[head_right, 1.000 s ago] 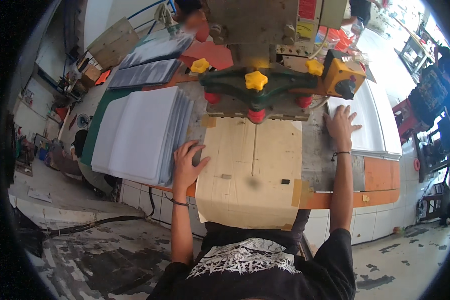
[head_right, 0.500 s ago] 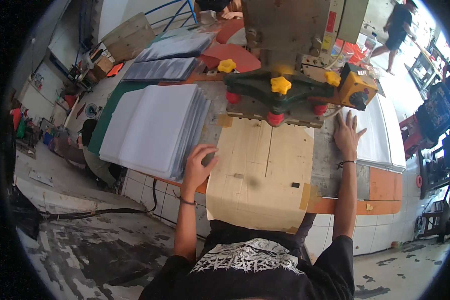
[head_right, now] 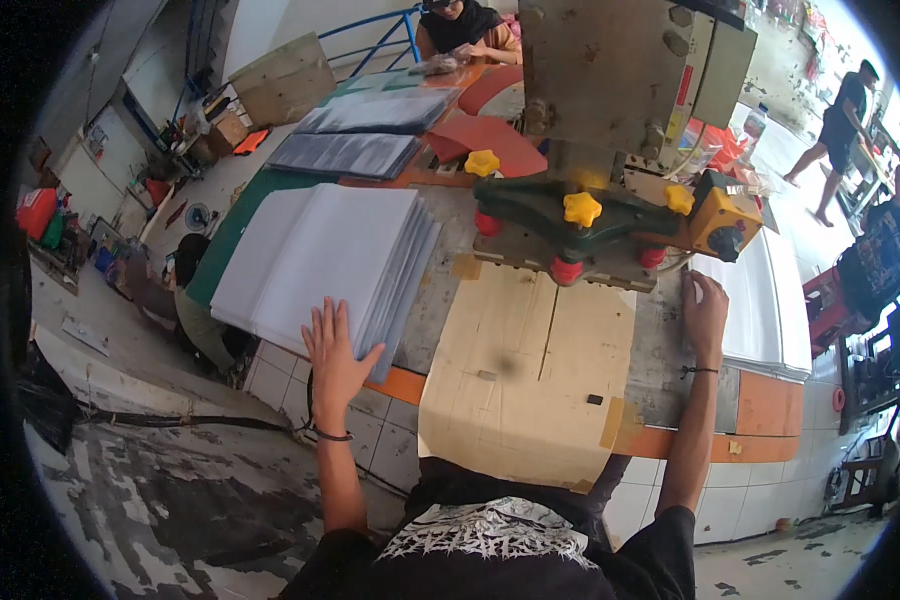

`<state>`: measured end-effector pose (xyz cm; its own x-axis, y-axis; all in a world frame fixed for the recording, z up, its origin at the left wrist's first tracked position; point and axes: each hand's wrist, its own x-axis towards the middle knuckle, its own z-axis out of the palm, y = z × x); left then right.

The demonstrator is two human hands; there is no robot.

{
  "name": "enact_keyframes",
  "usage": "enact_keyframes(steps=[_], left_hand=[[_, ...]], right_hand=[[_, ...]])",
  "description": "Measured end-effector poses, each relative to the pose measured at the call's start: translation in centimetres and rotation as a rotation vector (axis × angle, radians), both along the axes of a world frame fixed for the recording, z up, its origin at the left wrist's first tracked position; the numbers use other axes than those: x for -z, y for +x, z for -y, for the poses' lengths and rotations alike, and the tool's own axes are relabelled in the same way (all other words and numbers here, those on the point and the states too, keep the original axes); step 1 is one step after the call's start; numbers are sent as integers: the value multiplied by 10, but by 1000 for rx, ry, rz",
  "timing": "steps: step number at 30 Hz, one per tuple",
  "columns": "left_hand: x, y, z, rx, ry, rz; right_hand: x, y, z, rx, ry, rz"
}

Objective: The person positions a stack of large white sheets on a machine and presses a foot pedal to engage the creasing mechanism, then removes the creased sheets and adds them to a finished pile.

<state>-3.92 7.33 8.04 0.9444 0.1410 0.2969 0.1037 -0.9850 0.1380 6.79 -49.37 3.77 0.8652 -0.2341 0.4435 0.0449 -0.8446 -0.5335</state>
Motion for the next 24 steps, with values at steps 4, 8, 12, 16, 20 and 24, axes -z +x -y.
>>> enact_keyframes(steps=[4,8,12,16,20,24], left_hand=[[-9,5,-2,18,-79,-93],[-31,8,-14,65,-119,-164],[-51,17,-31,69,-274,-257],[-71,28,-60,89,-425,-315],[-71,32,-79,129,-504,-383],[-58,8,-66,102,-474,-148]], right_hand=[[0,-10,9,-53,104,28],[5,-6,15,-100,229,90],[6,-6,22,-100,288,133],[7,-7,31,-88,320,193],[7,-9,36,-70,369,266],[-3,-15,44,49,401,318]])
